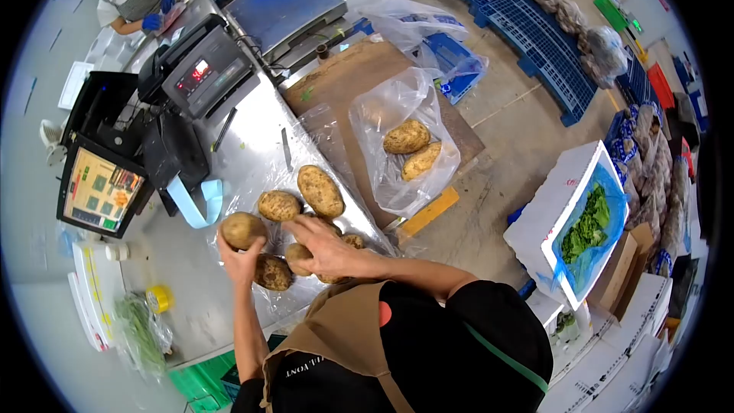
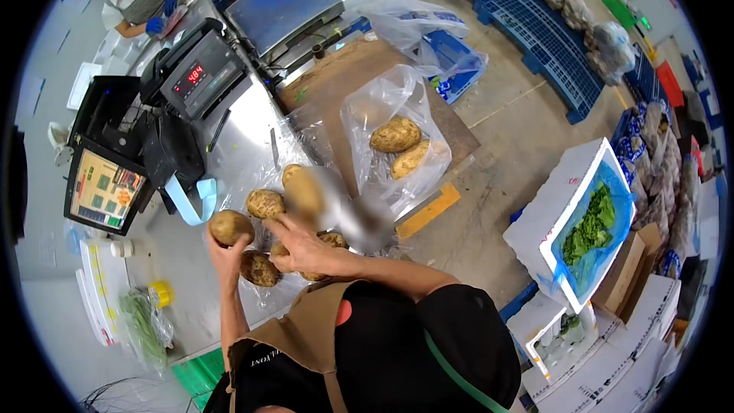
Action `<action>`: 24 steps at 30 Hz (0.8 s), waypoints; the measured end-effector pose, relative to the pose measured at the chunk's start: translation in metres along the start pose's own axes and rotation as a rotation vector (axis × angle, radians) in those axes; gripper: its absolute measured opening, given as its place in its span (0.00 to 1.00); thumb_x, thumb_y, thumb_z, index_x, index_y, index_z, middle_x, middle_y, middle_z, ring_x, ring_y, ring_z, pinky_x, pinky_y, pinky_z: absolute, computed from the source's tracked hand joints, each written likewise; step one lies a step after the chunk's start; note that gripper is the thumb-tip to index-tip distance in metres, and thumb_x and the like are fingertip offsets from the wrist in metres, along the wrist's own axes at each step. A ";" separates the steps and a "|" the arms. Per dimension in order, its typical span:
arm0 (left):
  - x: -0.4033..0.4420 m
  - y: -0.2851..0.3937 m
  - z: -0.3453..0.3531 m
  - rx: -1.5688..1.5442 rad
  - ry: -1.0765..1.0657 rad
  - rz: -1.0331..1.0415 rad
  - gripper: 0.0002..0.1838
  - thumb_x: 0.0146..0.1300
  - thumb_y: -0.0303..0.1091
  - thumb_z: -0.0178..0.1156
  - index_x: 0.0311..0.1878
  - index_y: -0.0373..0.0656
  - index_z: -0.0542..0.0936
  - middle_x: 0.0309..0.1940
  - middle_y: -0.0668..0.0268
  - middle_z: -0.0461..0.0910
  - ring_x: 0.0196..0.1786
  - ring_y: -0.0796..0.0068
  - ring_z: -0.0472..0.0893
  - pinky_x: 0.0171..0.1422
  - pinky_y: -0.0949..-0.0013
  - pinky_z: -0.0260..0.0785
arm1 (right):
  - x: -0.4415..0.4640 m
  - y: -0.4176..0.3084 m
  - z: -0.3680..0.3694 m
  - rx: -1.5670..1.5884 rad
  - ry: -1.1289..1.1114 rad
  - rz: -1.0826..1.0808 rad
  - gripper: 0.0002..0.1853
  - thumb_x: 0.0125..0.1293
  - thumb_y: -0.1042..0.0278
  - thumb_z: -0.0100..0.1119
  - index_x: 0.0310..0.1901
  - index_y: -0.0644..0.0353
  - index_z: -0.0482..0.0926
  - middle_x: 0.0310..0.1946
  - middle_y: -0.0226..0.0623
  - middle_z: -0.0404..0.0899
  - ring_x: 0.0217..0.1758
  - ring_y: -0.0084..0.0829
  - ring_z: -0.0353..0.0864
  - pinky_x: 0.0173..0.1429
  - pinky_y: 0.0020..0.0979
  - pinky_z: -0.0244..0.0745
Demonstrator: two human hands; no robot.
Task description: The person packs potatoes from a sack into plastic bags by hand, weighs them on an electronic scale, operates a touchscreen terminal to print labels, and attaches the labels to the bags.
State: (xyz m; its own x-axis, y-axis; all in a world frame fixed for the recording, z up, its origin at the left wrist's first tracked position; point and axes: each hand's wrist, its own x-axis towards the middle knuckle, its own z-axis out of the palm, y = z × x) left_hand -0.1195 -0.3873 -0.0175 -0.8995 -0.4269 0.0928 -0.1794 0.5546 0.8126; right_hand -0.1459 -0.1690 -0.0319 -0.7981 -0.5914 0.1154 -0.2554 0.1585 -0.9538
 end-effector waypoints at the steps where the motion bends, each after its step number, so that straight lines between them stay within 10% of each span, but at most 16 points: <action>1: 0.005 0.015 0.001 -0.074 -0.045 -0.024 0.39 0.41 0.31 0.72 0.59 0.36 0.66 0.48 0.55 0.76 0.50 0.60 0.77 0.55 0.61 0.70 | 0.004 -0.004 -0.008 0.001 0.079 -0.022 0.40 0.51 0.60 0.68 0.63 0.63 0.60 0.60 0.56 0.59 0.66 0.50 0.58 0.67 0.46 0.58; 9: 0.020 0.132 0.066 -0.347 -0.705 -0.066 0.48 0.47 0.47 0.71 0.68 0.41 0.57 0.52 0.51 0.74 0.55 0.60 0.75 0.58 0.59 0.70 | 0.015 0.014 -0.088 0.690 0.389 0.190 0.41 0.44 0.61 0.72 0.60 0.63 0.64 0.53 0.42 0.72 0.54 0.37 0.75 0.59 0.34 0.72; 13: 0.022 0.093 0.074 -0.257 -0.532 0.012 0.34 0.56 0.41 0.66 0.62 0.36 0.65 0.48 0.54 0.76 0.49 0.66 0.76 0.52 0.65 0.71 | -0.019 0.062 -0.137 1.057 0.849 0.320 0.32 0.49 0.69 0.64 0.56 0.66 0.65 0.44 0.40 0.74 0.49 0.37 0.77 0.55 0.38 0.78; 17: 0.017 0.055 0.050 -0.113 -0.430 -0.286 0.16 0.60 0.36 0.62 0.44 0.32 0.79 0.31 0.63 0.80 0.31 0.80 0.75 0.34 0.76 0.67 | -0.033 0.133 -0.172 0.074 0.979 0.440 0.31 0.47 0.65 0.66 0.54 0.65 0.69 0.44 0.46 0.78 0.45 0.41 0.80 0.50 0.40 0.76; 20: 0.008 0.049 0.050 -0.177 -0.369 -0.324 0.13 0.61 0.35 0.62 0.33 0.32 0.81 0.21 0.69 0.76 0.23 0.86 0.68 0.27 0.78 0.59 | -0.011 0.160 -0.167 -0.618 0.604 0.742 0.30 0.49 0.57 0.63 0.51 0.66 0.69 0.44 0.57 0.77 0.43 0.49 0.80 0.48 0.44 0.75; 24: -0.003 0.055 0.045 -0.240 -0.303 -0.284 0.10 0.60 0.31 0.61 0.39 0.33 0.79 0.20 0.70 0.75 0.22 0.85 0.69 0.26 0.77 0.61 | 0.028 0.202 -0.136 -0.581 0.493 0.741 0.30 0.51 0.50 0.61 0.52 0.61 0.69 0.41 0.59 0.75 0.38 0.57 0.78 0.45 0.48 0.74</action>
State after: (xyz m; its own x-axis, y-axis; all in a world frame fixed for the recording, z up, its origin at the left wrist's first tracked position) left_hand -0.1450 -0.3234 0.0005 -0.9103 -0.2905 -0.2948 -0.3697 0.2503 0.8948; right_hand -0.2944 -0.0460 -0.1834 -0.9610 0.1728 -0.2160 0.2676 0.7783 -0.5680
